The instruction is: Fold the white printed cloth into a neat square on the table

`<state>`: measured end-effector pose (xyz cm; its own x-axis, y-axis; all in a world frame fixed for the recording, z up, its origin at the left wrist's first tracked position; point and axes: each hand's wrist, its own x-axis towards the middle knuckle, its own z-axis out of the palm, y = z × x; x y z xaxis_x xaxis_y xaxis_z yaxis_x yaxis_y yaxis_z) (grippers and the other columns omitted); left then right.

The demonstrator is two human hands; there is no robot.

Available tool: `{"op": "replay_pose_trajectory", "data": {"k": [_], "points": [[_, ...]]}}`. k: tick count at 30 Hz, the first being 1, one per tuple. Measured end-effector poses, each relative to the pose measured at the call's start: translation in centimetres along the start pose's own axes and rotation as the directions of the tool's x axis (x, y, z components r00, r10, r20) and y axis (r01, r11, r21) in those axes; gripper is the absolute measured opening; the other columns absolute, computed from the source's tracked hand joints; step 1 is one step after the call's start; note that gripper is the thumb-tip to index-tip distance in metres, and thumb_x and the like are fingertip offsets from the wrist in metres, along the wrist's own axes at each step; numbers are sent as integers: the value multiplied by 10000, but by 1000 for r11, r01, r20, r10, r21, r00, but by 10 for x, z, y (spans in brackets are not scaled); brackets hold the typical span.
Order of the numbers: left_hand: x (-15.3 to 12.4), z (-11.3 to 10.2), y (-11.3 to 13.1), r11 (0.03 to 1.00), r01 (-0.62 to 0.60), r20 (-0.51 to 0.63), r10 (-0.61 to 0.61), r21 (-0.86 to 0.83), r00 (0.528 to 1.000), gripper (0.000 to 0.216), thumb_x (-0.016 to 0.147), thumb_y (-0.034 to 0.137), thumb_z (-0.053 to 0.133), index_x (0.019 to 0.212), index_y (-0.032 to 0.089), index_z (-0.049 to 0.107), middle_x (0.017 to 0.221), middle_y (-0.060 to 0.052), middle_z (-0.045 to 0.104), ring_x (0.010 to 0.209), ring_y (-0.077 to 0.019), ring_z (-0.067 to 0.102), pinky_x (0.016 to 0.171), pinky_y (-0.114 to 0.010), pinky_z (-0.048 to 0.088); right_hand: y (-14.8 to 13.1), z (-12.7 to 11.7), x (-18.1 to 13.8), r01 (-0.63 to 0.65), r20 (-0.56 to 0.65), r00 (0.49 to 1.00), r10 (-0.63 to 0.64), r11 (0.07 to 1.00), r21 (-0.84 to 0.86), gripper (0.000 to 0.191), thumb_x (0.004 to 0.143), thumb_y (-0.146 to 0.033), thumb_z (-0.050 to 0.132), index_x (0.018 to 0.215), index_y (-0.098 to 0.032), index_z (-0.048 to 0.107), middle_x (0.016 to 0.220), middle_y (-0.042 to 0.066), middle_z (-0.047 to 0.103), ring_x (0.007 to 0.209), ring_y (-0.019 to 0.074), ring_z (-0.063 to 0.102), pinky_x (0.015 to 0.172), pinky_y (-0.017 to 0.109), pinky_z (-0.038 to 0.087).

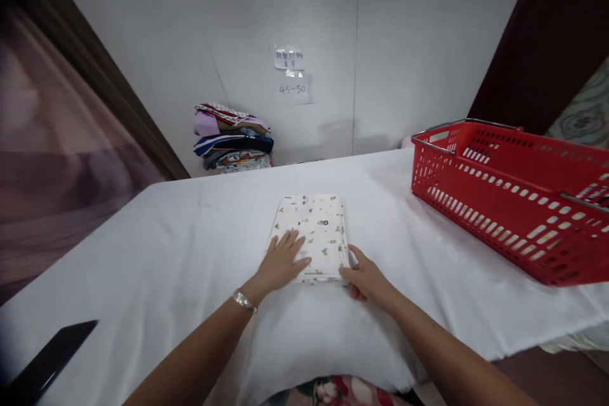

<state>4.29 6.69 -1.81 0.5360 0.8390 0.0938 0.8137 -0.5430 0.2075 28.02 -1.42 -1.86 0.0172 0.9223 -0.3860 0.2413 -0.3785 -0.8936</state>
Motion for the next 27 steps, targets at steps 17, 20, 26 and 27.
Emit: {"op": "replay_pose_trajectory", "data": {"k": [17,20,26,27], "points": [[40,2,-59,885,374,-83,-410,-279,908,615,857,513,458,1352,151,419,1458,-137,357,1351,-273,315,1089,-411,291,-51,-24,113,135,-279,924,-260,907,-398,275,764,-465,591,717,-194,582,730,24,634,667,150,537,573,247,340],[37,5,-56,886,372,-91,-409,-276,908,611,867,485,456,1370,142,399,1456,-144,359,1354,-262,313,1098,-410,277,-51,-20,115,104,-299,921,-251,895,-433,285,759,-480,583,724,-197,574,747,25,638,680,155,534,574,249,323],[38,0,-52,885,387,-70,-418,-260,906,624,874,465,463,1386,116,385,1463,-163,338,1360,-259,301,1104,-402,267,-49,-19,126,103,-319,919,-232,922,-373,212,671,-389,641,665,-185,584,730,25,635,687,163,549,579,252,336],[38,0,-52,883,391,-70,-421,-259,904,622,874,464,466,1386,121,386,1463,-159,340,1360,-260,302,1103,-406,269,-48,-19,128,106,-323,921,-217,939,-327,194,649,-365,648,651,-183,581,708,20,628,674,160,549,574,250,341]]}}
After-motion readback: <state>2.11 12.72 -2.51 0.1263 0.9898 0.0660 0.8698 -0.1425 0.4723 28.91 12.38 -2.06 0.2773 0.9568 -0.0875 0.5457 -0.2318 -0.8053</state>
